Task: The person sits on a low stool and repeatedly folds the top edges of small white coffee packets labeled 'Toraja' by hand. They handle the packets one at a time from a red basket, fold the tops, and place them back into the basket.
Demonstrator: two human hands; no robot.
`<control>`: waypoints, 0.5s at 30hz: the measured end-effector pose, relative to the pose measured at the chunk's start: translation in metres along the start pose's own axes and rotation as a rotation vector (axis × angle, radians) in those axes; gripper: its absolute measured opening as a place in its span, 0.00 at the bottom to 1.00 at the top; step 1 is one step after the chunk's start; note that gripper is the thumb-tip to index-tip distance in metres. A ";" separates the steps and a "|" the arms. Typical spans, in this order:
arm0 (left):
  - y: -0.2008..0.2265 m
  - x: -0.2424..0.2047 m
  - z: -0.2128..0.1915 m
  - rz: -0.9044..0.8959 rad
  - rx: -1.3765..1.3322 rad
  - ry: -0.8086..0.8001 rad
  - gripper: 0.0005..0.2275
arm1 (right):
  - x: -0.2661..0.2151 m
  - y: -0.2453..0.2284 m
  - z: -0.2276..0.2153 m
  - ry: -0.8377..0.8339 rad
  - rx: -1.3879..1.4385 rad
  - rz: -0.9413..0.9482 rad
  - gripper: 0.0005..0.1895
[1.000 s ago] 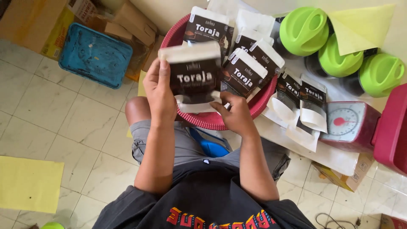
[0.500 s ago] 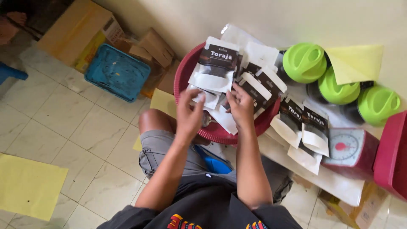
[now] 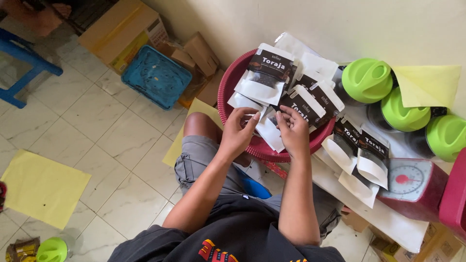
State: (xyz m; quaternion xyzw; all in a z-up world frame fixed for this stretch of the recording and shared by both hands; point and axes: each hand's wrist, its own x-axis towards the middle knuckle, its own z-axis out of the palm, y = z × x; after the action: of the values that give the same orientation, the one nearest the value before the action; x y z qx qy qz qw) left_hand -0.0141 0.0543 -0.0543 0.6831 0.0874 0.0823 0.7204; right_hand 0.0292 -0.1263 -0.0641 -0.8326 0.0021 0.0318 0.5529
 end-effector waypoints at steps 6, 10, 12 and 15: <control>0.006 -0.007 -0.003 -0.027 0.030 -0.007 0.16 | -0.010 -0.006 0.001 -0.044 0.023 -0.037 0.21; 0.012 -0.011 -0.004 -0.013 0.027 -0.007 0.16 | -0.017 -0.016 0.003 -0.060 0.054 -0.082 0.20; 0.008 -0.010 -0.005 -0.008 0.009 -0.004 0.16 | -0.016 -0.014 0.004 -0.075 0.072 -0.114 0.20; 0.008 -0.013 -0.006 0.000 0.031 0.008 0.15 | -0.019 -0.015 0.007 -0.090 0.083 -0.146 0.20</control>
State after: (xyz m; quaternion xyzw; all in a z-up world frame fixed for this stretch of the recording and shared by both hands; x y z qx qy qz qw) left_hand -0.0279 0.0580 -0.0460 0.6940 0.0916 0.0836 0.7092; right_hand 0.0103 -0.1148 -0.0514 -0.8045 -0.0821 0.0288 0.5875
